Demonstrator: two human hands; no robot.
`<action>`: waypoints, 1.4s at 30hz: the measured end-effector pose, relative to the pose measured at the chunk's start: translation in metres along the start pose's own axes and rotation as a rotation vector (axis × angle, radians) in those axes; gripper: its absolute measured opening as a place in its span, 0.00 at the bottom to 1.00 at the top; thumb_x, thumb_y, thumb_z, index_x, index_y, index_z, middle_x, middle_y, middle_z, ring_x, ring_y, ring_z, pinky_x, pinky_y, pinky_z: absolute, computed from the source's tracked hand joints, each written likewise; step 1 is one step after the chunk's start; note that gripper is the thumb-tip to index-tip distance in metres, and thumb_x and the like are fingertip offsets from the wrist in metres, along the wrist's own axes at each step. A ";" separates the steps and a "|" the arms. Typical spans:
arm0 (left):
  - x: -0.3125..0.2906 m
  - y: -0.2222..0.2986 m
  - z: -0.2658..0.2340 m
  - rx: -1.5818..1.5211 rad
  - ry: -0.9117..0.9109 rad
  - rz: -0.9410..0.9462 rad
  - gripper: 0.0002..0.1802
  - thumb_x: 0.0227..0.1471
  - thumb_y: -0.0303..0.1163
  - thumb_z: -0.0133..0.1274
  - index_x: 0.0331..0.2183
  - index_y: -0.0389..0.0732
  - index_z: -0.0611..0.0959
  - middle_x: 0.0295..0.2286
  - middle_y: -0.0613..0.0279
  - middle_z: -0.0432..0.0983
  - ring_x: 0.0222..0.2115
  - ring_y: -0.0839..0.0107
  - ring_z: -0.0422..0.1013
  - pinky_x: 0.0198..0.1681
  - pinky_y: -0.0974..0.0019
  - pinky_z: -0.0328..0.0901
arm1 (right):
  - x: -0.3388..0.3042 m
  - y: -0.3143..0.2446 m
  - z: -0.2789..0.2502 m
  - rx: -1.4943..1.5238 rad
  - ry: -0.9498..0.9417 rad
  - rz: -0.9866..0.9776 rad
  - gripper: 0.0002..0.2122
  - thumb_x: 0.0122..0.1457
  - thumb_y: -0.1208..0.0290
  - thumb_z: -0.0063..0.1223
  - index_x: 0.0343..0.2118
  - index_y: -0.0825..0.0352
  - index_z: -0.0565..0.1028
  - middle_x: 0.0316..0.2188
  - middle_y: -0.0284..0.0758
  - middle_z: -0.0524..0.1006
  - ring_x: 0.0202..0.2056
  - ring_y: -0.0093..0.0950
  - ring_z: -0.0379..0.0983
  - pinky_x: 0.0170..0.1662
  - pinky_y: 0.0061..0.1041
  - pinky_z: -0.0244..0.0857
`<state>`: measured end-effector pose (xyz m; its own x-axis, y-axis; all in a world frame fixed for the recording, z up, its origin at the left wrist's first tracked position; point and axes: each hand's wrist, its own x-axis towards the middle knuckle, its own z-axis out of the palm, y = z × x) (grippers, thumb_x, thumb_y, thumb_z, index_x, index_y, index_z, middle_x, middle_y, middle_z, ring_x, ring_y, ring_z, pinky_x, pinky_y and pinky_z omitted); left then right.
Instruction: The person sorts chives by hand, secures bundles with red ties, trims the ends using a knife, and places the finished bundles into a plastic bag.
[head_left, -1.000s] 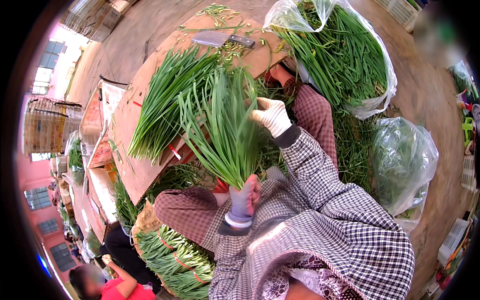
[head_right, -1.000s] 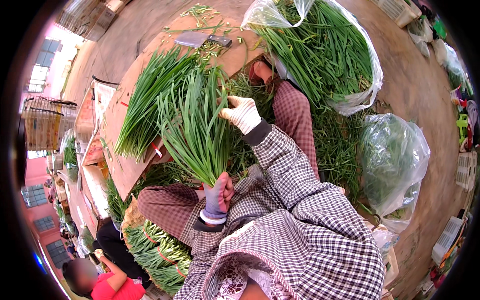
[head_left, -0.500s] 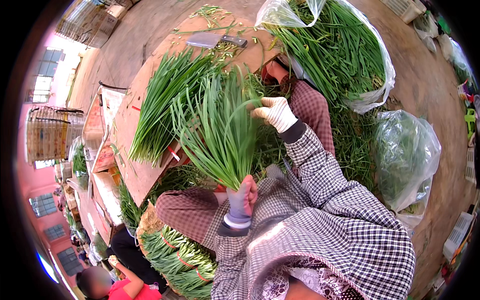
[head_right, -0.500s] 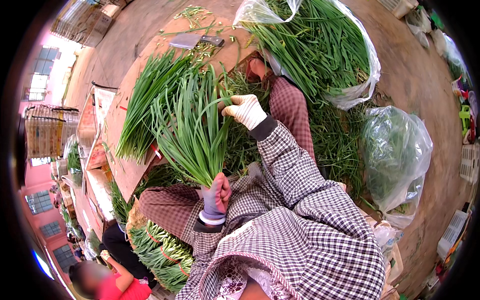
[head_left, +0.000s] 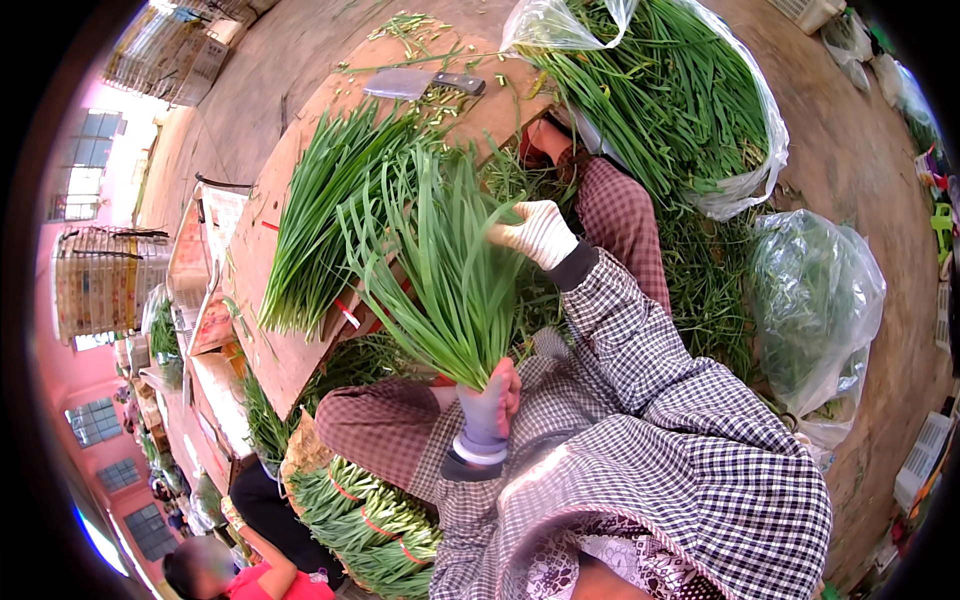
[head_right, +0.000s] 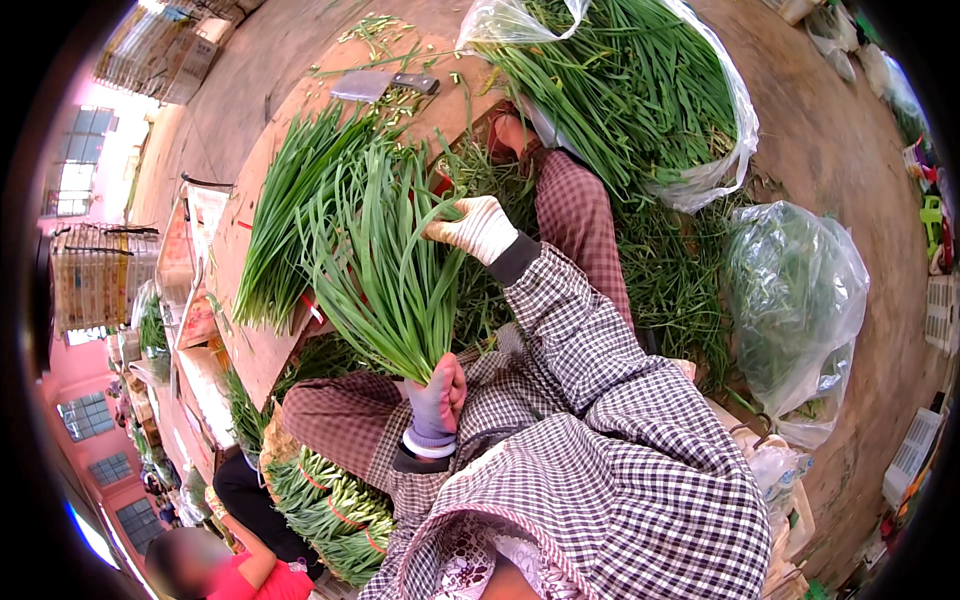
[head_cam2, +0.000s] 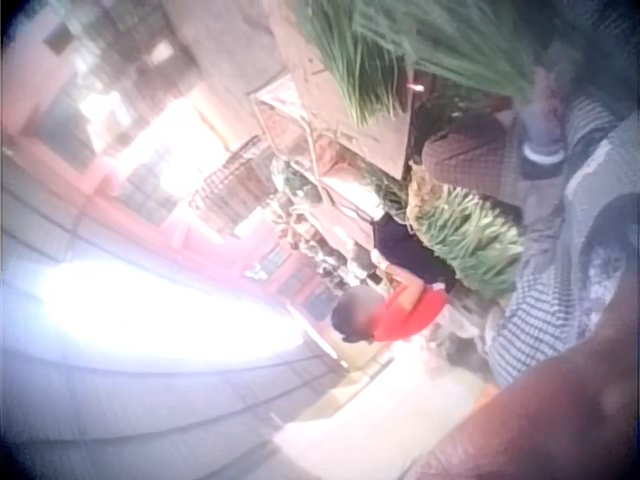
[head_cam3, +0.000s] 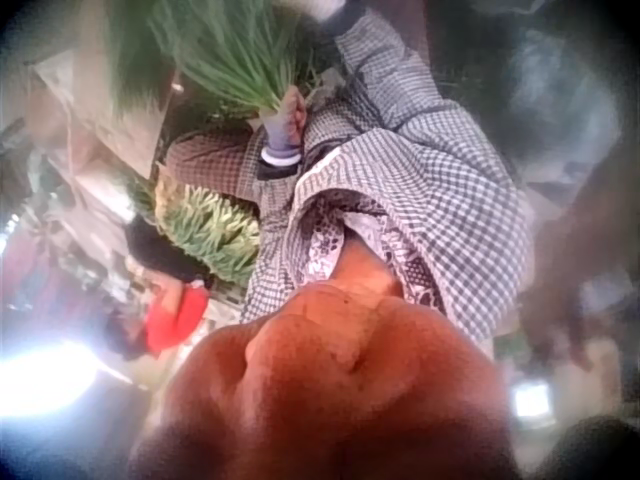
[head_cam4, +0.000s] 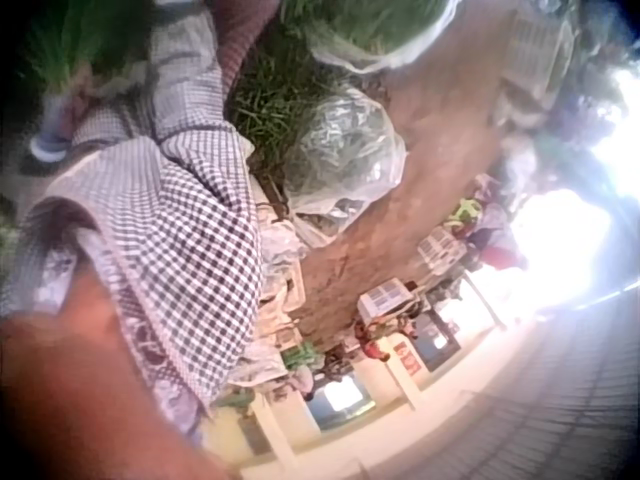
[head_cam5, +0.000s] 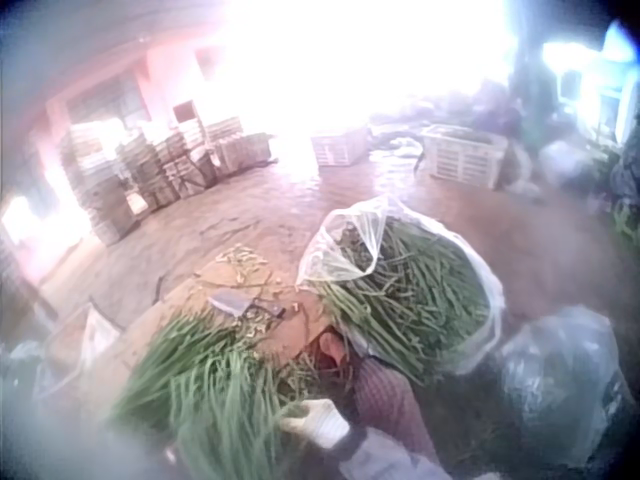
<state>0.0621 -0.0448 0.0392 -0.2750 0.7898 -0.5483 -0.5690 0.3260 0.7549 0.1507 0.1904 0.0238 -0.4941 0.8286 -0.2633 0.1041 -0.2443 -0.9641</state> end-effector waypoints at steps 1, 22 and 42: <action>0.000 -0.002 -0.001 0.014 -0.010 0.003 0.14 0.46 0.33 0.60 0.28 0.34 0.75 0.17 0.61 0.67 0.10 0.82 0.55 0.11 0.78 0.50 | 0.000 -0.002 -0.001 -0.062 0.015 -0.047 0.20 0.45 0.63 0.67 0.37 0.72 0.79 0.26 0.33 0.81 0.27 0.16 0.74 0.33 0.19 0.70; -0.055 0.032 -0.042 -0.010 0.048 0.049 0.07 0.50 0.26 0.52 0.27 0.38 0.70 0.13 0.71 0.56 0.10 0.84 0.49 0.09 0.79 0.43 | 0.013 0.009 -0.080 -0.520 -0.018 -0.015 0.16 0.48 0.59 0.60 0.28 0.71 0.80 0.19 0.38 0.78 0.22 0.26 0.74 0.29 0.26 0.67; -0.094 0.025 -0.058 0.136 0.237 -0.027 0.12 0.42 0.27 0.57 0.32 0.34 0.75 0.18 0.63 0.69 0.13 0.80 0.60 0.11 0.78 0.50 | -0.014 0.011 0.037 -0.001 -0.313 0.019 0.11 0.49 0.67 0.63 0.29 0.71 0.81 0.21 0.34 0.80 0.24 0.17 0.73 0.29 0.20 0.67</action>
<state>0.0290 -0.1406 0.0885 -0.4440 0.6414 -0.6257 -0.4737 0.4248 0.7715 0.1267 0.1570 0.0183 -0.7335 0.6288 -0.2580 0.1166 -0.2575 -0.9592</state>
